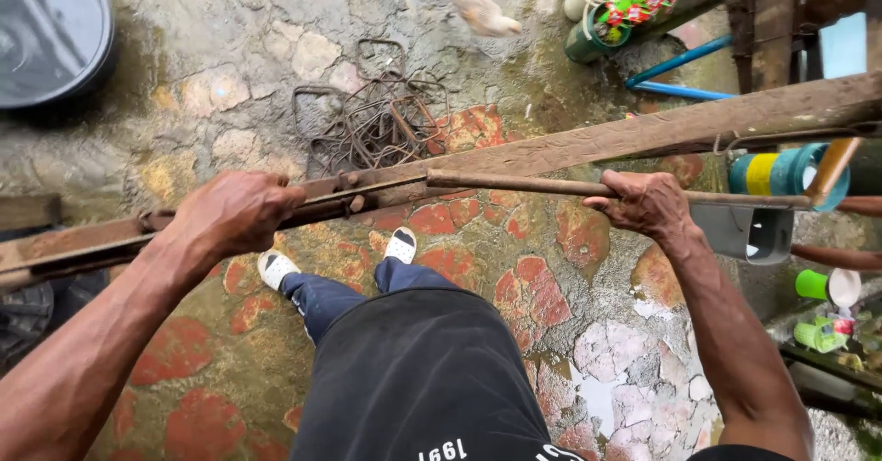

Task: Bending metal rebar into square stirrups using a manual bending jig

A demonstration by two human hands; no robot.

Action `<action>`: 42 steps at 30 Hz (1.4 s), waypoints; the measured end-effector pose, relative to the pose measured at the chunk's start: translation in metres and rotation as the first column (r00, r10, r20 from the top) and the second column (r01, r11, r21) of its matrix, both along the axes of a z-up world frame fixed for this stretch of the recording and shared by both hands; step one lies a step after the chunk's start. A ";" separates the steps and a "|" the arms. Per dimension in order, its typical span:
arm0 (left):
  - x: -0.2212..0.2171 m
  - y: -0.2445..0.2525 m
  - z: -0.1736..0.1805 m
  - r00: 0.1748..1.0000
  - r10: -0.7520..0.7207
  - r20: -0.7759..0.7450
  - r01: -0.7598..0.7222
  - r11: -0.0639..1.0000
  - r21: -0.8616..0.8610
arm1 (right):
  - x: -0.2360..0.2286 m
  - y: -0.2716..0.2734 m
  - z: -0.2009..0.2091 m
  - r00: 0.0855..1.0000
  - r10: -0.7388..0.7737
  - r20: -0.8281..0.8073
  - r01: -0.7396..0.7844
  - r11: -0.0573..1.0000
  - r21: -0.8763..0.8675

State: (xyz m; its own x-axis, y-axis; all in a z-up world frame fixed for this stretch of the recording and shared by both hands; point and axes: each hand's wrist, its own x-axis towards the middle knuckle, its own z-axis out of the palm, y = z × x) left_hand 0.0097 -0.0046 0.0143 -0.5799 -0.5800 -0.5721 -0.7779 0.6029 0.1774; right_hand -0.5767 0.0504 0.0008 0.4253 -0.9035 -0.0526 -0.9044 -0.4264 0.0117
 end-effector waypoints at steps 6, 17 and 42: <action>0.001 0.001 -0.014 1.000 0.008 -0.011 -0.008 1.000 0.008 | -0.026 -0.019 -0.035 0.985 0.050 -0.164 -0.051 0.999 0.002; 0.001 0.002 -0.022 0.999 -0.001 -0.049 -0.002 0.998 -0.056 | 0.005 -0.050 -0.026 0.986 0.168 -0.002 -0.167 0.984 -0.068; 0.012 0.001 -0.050 0.998 0.063 -0.020 -0.063 0.997 -0.034 | 0.065 -0.067 -0.039 0.927 0.261 0.268 -0.230 0.963 -0.141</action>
State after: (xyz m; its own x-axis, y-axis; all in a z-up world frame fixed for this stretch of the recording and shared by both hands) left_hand 0.0215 -0.0032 -0.0357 -0.5523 -0.6350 -0.5401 -0.8112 0.5587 0.1727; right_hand -0.5121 -0.0167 -0.0386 0.6177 -0.7628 0.1914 -0.7442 -0.6456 -0.1713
